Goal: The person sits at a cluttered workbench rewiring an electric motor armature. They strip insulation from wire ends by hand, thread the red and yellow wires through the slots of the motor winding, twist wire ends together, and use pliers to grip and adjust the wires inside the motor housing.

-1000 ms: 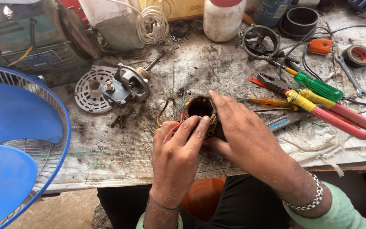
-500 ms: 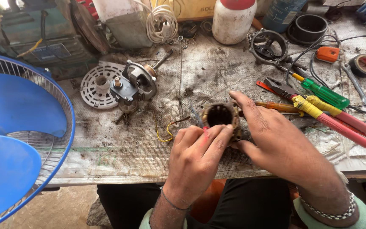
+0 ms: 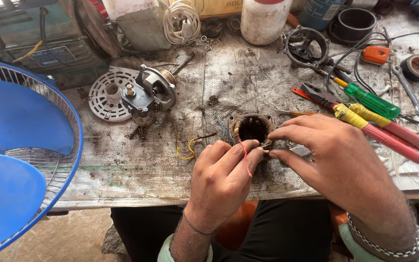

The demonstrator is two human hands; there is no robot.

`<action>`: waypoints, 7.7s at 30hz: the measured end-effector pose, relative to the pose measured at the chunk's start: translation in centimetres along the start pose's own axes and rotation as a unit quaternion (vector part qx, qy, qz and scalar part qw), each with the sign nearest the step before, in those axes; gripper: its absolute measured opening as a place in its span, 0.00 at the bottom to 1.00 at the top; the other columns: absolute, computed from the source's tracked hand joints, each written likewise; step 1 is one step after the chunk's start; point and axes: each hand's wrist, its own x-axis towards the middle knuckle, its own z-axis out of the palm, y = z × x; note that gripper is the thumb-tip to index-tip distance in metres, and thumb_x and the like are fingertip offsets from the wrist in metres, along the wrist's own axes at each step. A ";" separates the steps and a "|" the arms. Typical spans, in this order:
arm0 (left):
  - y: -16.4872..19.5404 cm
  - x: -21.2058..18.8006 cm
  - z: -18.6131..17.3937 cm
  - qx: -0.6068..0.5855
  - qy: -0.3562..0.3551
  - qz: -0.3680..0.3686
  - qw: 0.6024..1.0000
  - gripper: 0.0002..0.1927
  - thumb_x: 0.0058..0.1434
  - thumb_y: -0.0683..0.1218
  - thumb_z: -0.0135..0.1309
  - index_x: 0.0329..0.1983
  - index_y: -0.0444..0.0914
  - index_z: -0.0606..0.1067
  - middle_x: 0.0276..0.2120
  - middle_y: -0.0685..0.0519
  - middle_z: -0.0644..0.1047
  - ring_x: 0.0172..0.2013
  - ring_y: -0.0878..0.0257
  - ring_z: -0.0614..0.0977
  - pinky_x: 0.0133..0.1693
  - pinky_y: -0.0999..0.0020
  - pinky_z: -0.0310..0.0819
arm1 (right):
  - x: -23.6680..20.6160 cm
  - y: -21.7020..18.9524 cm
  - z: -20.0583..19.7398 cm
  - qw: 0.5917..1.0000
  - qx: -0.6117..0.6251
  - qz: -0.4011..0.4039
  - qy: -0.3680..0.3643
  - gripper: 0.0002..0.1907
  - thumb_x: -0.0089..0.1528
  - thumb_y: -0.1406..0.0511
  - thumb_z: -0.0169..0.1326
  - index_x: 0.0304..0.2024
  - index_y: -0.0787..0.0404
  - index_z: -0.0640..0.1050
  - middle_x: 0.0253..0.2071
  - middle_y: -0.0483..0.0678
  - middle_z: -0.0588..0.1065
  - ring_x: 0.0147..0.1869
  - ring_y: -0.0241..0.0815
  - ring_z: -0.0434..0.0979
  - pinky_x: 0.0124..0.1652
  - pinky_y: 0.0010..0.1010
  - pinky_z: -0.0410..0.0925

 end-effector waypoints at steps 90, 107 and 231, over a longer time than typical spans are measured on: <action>-1.3 -0.5 0.2 0.080 -0.008 -0.150 0.985 0.09 0.64 0.48 0.65 0.43 0.40 0.83 0.58 0.49 0.70 0.57 0.54 0.68 0.55 0.63 0.72 | -0.4 -2.6 0.5 0.997 -0.066 -0.030 0.006 0.09 0.54 0.69 0.60 0.38 0.62 0.82 0.33 0.48 0.77 0.37 0.49 0.80 0.36 0.40 0.72; -1.2 -0.7 0.1 0.075 0.011 -0.159 0.984 0.10 0.63 0.51 0.65 0.42 0.42 0.83 0.56 0.49 0.71 0.54 0.54 0.68 0.51 0.63 0.72 | -0.5 -2.6 0.7 0.997 -0.074 -0.037 0.004 0.11 0.54 0.70 0.62 0.40 0.60 0.84 0.32 0.46 0.77 0.36 0.46 0.80 0.34 0.37 0.72; 1.5 -1.5 -0.1 -0.443 0.090 -0.305 0.839 0.10 0.65 0.36 0.61 0.49 0.31 0.80 0.42 0.51 0.83 0.42 0.69 0.84 0.44 0.76 0.82 | -1.7 -2.8 -1.4 0.995 -0.062 -0.072 -0.042 0.15 0.55 0.64 0.60 0.43 0.62 0.83 0.34 0.46 0.76 0.41 0.47 0.79 0.37 0.38 0.72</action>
